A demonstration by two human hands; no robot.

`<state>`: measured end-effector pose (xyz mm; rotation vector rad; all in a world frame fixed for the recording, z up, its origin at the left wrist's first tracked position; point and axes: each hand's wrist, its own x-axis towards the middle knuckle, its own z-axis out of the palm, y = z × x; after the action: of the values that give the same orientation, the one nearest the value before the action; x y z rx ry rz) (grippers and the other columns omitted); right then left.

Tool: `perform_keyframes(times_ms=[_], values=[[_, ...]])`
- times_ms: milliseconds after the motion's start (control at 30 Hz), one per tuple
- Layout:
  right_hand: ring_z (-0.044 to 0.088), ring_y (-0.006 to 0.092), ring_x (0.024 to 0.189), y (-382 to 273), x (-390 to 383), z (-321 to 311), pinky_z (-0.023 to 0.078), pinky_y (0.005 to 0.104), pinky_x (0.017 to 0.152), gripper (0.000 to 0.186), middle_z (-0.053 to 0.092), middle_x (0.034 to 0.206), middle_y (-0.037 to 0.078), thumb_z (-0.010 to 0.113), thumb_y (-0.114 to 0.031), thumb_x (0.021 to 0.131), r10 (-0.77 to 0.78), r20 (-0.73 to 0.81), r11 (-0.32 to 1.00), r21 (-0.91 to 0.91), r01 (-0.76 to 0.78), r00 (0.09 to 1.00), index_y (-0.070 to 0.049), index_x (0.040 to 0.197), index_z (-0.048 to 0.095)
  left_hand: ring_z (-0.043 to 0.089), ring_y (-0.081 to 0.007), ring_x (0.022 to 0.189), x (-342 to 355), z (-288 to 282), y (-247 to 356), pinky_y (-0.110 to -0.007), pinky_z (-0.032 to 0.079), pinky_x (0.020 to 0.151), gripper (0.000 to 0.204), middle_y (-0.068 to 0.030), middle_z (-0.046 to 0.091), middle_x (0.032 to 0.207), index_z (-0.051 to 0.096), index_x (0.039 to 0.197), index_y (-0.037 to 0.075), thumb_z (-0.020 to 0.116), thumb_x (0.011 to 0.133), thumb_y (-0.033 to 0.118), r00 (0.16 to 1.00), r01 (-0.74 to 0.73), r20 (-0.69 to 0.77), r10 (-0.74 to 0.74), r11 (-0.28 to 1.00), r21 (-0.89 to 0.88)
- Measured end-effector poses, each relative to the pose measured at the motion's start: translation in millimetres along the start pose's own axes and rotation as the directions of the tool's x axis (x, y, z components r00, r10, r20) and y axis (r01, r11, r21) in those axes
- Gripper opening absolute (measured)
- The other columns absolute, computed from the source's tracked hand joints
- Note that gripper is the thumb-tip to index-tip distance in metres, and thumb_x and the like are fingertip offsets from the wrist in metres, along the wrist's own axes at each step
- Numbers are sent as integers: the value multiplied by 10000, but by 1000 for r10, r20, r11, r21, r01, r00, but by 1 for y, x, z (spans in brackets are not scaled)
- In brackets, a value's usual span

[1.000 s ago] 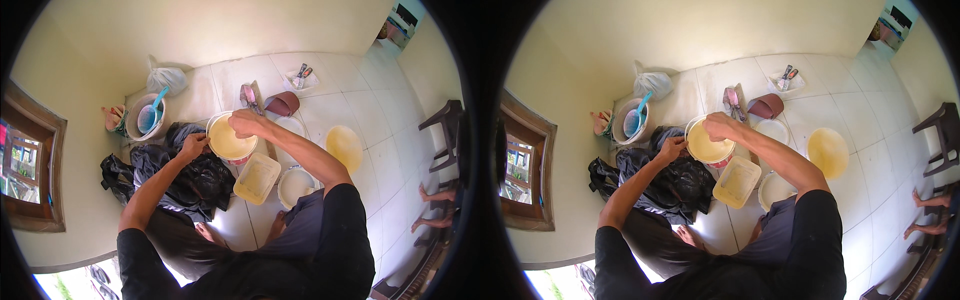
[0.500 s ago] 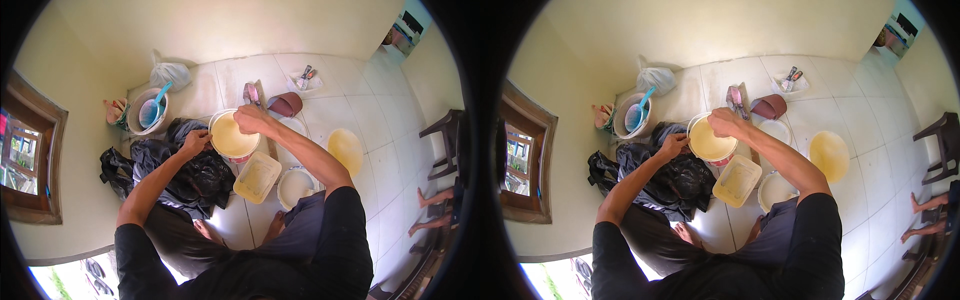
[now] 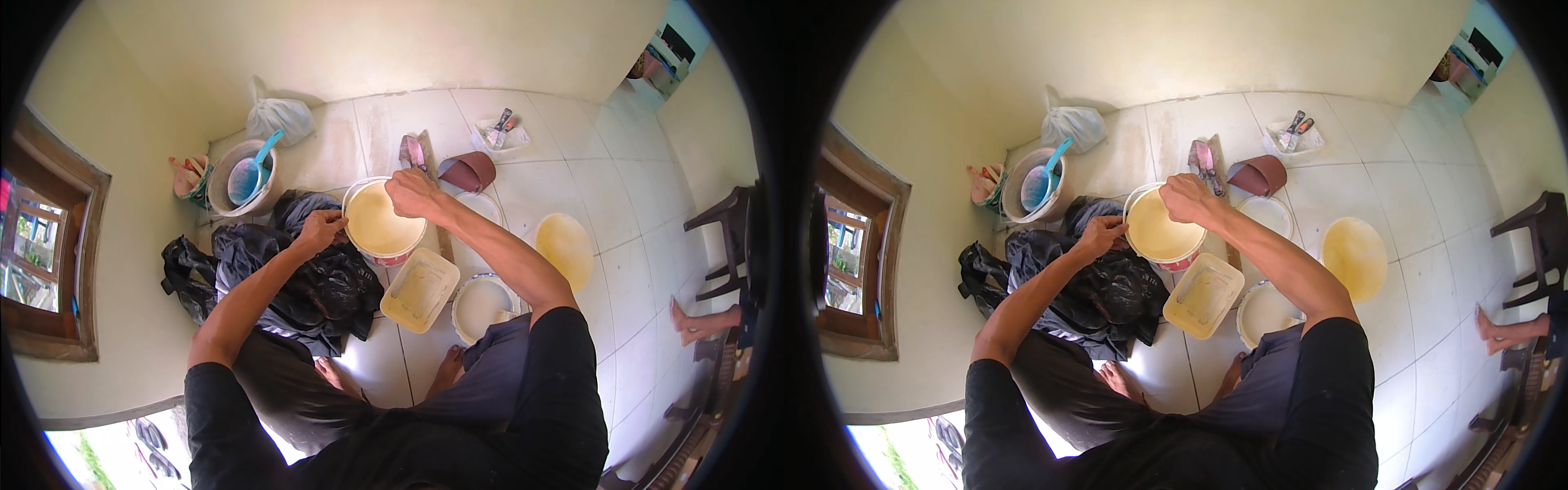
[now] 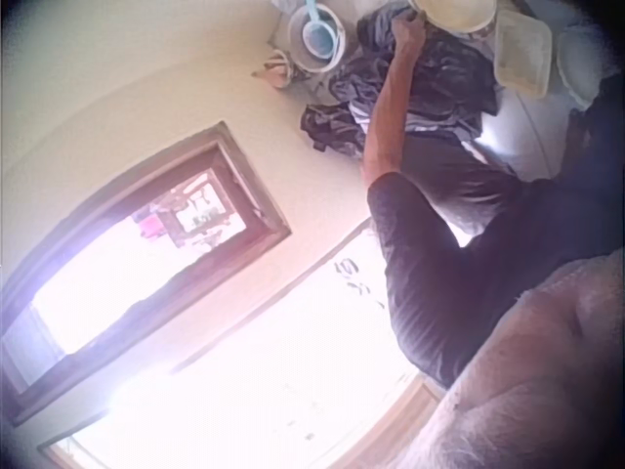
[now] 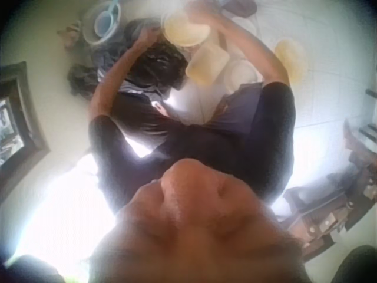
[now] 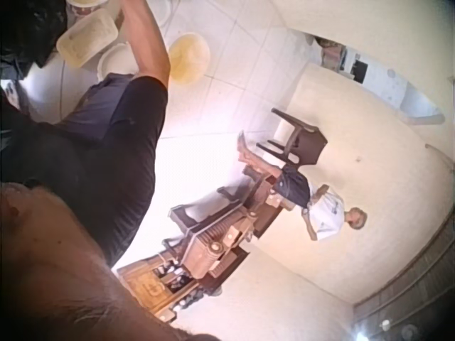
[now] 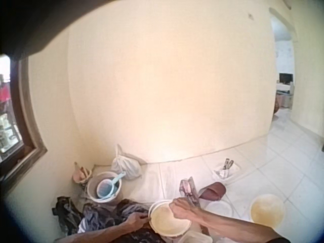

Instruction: The person pours white paint into a small yellow tray and then uses a stir stick to mix paint inside a bucket.

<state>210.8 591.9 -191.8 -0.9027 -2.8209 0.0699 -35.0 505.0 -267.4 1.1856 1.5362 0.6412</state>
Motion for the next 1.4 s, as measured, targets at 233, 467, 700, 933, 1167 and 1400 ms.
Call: perform_keyframes(times_ms=[233, 467, 700, 933, 1167, 1400], values=[[669, 430, 780, -19, 8, 2, 526, 492, 708, 207, 660, 770, 284, 706, -133, 725, -138, 180, 942, 329, 72, 974, 62, 791, 687, 710, -121, 683, 0, 3, 0, -235, 531, 590, 265, -44, 733, 879, 706, 1137, 15, 621, 967, 199, 999, -28, -42, 26, 999, -38], [679, 410, 766, 0, 0, 5, 540, 469, 716, 168, 671, 765, 245, 697, -112, 704, 2, -85, 997, 72, 4, 996, 40, 775, 689, 715, -131, 739, 1, -1, 0, -252, 564, 671, 284, -36, 732, 936, 680, 1200, 42, 594, 992, 214, 999, -21, -23, 22, 999, 34], [684, 400, 801, -29, 24, -9, 553, 451, 740, 234, 682, 789, 256, 702, -120, 685, -199, 325, 972, 182, 146, 925, 17, 873, 728, 689, -125, 682, 14, -17, -39, -269, 574, 636, 262, -47, 714, 848, 711, 1106, 11, 603, 982, 215, 996, -89, 3, 89, 995, 35], [670, 419, 766, -10, 11, 15, 536, 472, 715, 206, 668, 762, 249, 714, -163, 781, -2, 2, 987, 161, 1, 1000, 25, 862, 706, 698, -123, 677, 3, -2, 2, -262, 553, 620, 266, -37, 724, 866, 711, 1110, 27, 625, 967, 234, 1000, 2, -17, -1, 997, 83], [652, 429, 726, -7, 11, 4, 523, 483, 673, 237, 652, 734, 255, 695, -173, 739, -94, 194, 995, -9, 98, 976, 56, 700, 645, 707, -118, 727, 1, -6, 4, -252, 545, 657, 310, -29, 722, 953, 690, 1164, 47, 620, 967, 276, 1000, 27, 8, -28, 992, 123], [684, 402, 765, -16, 8, 16, 541, 465, 691, 202, 677, 768, 238, 686, -161, 712, -93, 51, 966, 248, 77, 994, 23, 793, 709, 702, -115, 710, 1, -3, 8, -228, 488, 574, 299, -32, 725, 912, 695, 1159, 44, 610, 966, 256, 999, 37, 3, -37, 997, 61]])
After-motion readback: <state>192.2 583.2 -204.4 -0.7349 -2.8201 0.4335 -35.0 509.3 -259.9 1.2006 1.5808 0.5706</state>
